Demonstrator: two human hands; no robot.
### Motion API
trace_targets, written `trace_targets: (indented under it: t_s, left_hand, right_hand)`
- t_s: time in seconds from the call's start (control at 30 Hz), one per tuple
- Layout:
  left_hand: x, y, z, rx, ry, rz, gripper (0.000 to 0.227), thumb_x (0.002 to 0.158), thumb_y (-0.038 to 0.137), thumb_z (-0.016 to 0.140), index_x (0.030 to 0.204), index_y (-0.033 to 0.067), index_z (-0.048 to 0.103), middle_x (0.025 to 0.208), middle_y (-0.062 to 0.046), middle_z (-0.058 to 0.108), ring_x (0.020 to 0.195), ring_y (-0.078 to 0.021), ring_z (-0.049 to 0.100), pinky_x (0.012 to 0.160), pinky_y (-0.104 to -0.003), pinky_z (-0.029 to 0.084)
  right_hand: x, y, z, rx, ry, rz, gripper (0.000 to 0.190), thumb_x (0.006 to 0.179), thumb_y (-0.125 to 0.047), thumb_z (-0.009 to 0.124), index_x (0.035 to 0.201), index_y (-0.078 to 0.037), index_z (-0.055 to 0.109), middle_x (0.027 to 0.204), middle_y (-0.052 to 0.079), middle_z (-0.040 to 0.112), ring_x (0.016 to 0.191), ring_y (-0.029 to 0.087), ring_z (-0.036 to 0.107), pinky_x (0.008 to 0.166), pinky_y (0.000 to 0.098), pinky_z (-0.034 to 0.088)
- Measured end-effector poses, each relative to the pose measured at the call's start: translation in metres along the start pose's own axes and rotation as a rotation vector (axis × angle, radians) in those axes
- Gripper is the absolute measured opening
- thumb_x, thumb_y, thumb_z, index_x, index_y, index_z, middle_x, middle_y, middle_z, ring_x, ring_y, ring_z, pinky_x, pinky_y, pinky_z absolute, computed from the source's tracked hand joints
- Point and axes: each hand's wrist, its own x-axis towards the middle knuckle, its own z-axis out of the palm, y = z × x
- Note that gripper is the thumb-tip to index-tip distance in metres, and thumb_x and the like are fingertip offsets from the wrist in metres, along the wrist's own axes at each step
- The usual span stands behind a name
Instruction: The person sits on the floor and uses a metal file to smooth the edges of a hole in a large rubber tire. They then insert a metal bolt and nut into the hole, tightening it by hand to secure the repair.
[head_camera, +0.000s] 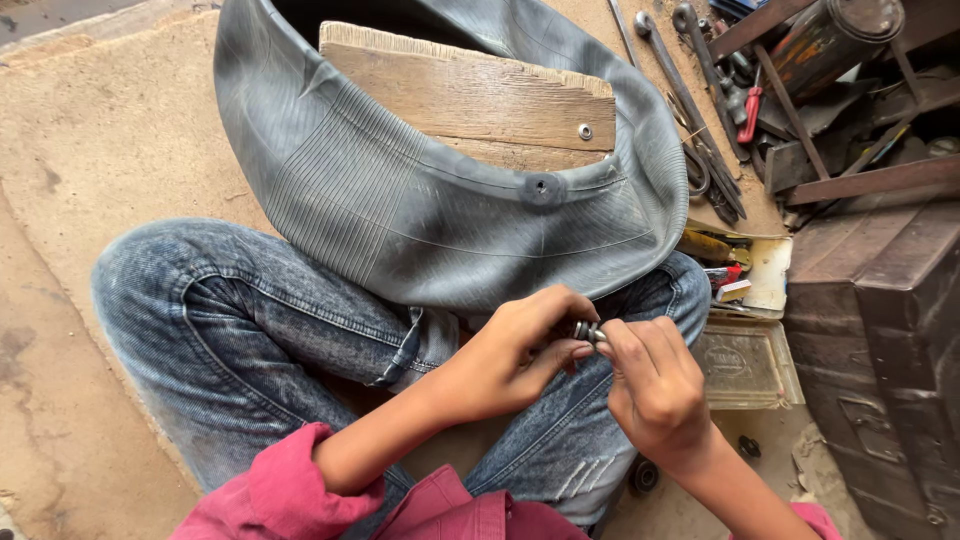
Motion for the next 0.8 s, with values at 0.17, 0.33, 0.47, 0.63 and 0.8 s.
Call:
trace_targets:
  t_s: [0.17,0.33,0.47,0.63,0.8]
  left_hand:
    - [-0.003,0.004,-0.004,0.146,-0.006,0.171,0.026,0.092,-0.005,0.064,0.117,-0.0026,0.056,0.106,-0.018,0.058,0.096,-0.0349,0.064,0.081,-0.038,0.052]
    - [-0.006,0.006,-0.007,0.115,-0.068,0.202,0.021,0.097,-0.004,0.062,0.116,-0.0019,0.056,0.114,-0.019,0.055,0.102,-0.0358,0.063,0.087,-0.039,0.053]
    - [-0.004,0.009,-0.011,0.147,-0.025,0.236,0.020,0.096,-0.003,0.064,0.114,-0.0010,0.057,0.108,-0.017,0.056,0.096,-0.0319,0.063,0.084,-0.037,0.052]
    - [-0.003,0.016,-0.014,0.065,0.065,0.088,0.019,0.093,0.003,0.071,0.108,-0.0007,0.060,0.086,-0.010,0.056,0.073,-0.0177,0.057,0.065,-0.032,0.047]
    - [-0.005,0.013,-0.004,-0.146,-0.013,-0.023,0.017,0.095,0.004,0.068,0.108,-0.0001,0.057,0.085,-0.008,0.060,0.074,-0.0108,0.060,0.062,-0.029,0.048]
  right_hand:
    - [0.003,-0.007,0.001,0.126,-0.026,0.117,0.009,0.092,0.006,0.063,0.101,0.004,0.060,0.084,0.017,0.058,0.076,0.034,0.059,0.069,0.0421,0.048]
    - [-0.004,-0.003,-0.004,0.334,-0.222,0.547,0.021,0.103,-0.010,0.054,0.086,0.001,0.060,0.067,0.011,0.056,0.057,0.022,0.056,0.058,0.0348,0.046]
    - [0.002,0.008,-0.007,0.548,-0.324,0.717,0.028,0.108,-0.016,0.049,0.087,0.000,0.059,0.067,0.011,0.051,0.062,0.022,0.048,0.057,0.0340,0.042]
    - [0.013,-0.012,-0.019,0.245,-0.083,0.290,0.012,0.101,-0.010,0.058,0.104,0.002,0.056,0.086,0.012,0.058,0.070,0.022,0.056,0.066,0.0333,0.046]
    - [0.010,-0.014,-0.012,0.182,-0.041,0.117,0.009,0.101,-0.006,0.060,0.105,0.000,0.056,0.091,0.014,0.059,0.080,0.029,0.060,0.071,0.0384,0.048]
